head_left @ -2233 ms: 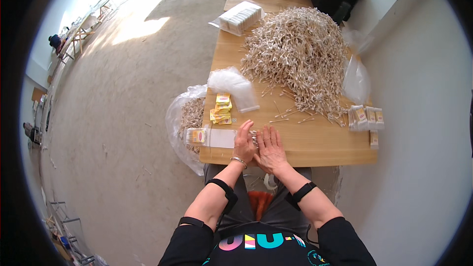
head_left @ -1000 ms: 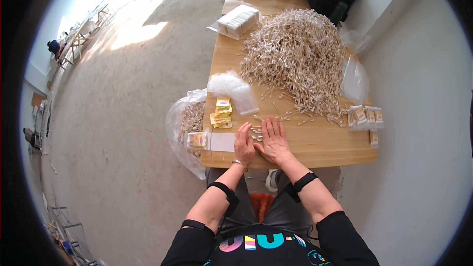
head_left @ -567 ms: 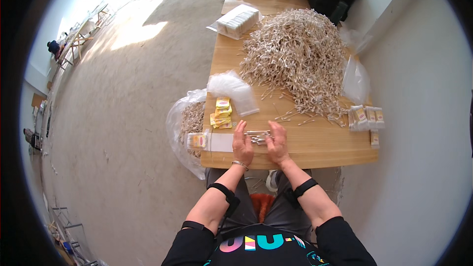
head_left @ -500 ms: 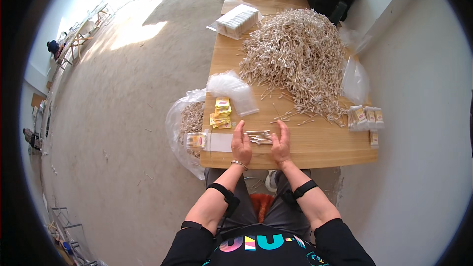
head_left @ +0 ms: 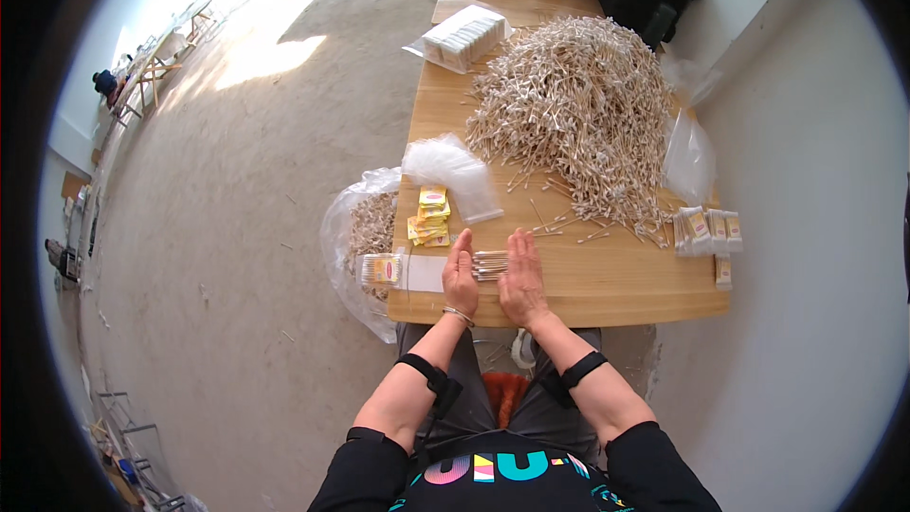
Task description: The recorder counts cotton swabs, aligns them, and places them into small yellow paper and plastic packaging.
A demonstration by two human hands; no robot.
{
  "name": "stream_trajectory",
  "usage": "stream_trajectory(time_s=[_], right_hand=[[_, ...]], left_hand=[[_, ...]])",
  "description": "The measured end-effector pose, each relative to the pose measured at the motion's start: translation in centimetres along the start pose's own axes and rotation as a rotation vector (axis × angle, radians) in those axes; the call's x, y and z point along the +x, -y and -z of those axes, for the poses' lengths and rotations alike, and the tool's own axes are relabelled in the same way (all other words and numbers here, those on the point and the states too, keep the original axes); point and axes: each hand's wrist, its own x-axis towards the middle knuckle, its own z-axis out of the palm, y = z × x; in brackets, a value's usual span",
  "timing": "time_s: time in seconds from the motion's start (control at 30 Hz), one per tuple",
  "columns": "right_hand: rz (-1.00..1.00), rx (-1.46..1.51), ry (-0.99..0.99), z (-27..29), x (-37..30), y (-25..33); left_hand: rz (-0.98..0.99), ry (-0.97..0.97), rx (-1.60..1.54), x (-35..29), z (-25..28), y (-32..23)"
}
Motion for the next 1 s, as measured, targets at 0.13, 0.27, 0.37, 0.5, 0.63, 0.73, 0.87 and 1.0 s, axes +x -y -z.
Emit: stream_trajectory(time_s=[0.13, 0.27, 0.37, 0.5, 0.63, 0.73, 0.87, 1.0], right_hand=[[0.082, -0.389, 0.392, 0.5, -0.4, 1.0], [0.035, -0.521, 0.463, 0.9, 1.2, 1.8], [0.061, -0.56, 0.433, 0.7, 1.4, 1.3], [0.086, -0.568, 0.396, 0.3, -0.8, 1.3], [0.033, -0.433, 0.338, 0.0, -1.2, 1.5], [-0.013, -0.096, 0.14, 0.4, -0.9, 1.0], [-0.166, 0.36, -0.201, 0.3, 0.7, 0.1], [-0.242, 0.594, -0.306, -1.3, 1.6, 0.3]], left_hand=[[0.041, -0.038, -0.124, 0.2, 0.1, 0.1], [0.059, -0.051, -0.171, 0.2, 0.0, 0.6], [0.054, -0.057, -0.092, 0.2, -0.3, 0.7], [0.015, -0.049, -0.039, -0.1, -0.1, 0.7], [-0.014, -0.035, 0.019, 0.0, 0.0, 0.6], [0.019, 0.024, -0.06, -0.2, 0.1, 0.5], [0.013, 0.033, -0.034, -0.2, 0.2, 0.3], [0.008, 0.039, -0.014, -0.2, -0.1, 0.2]])
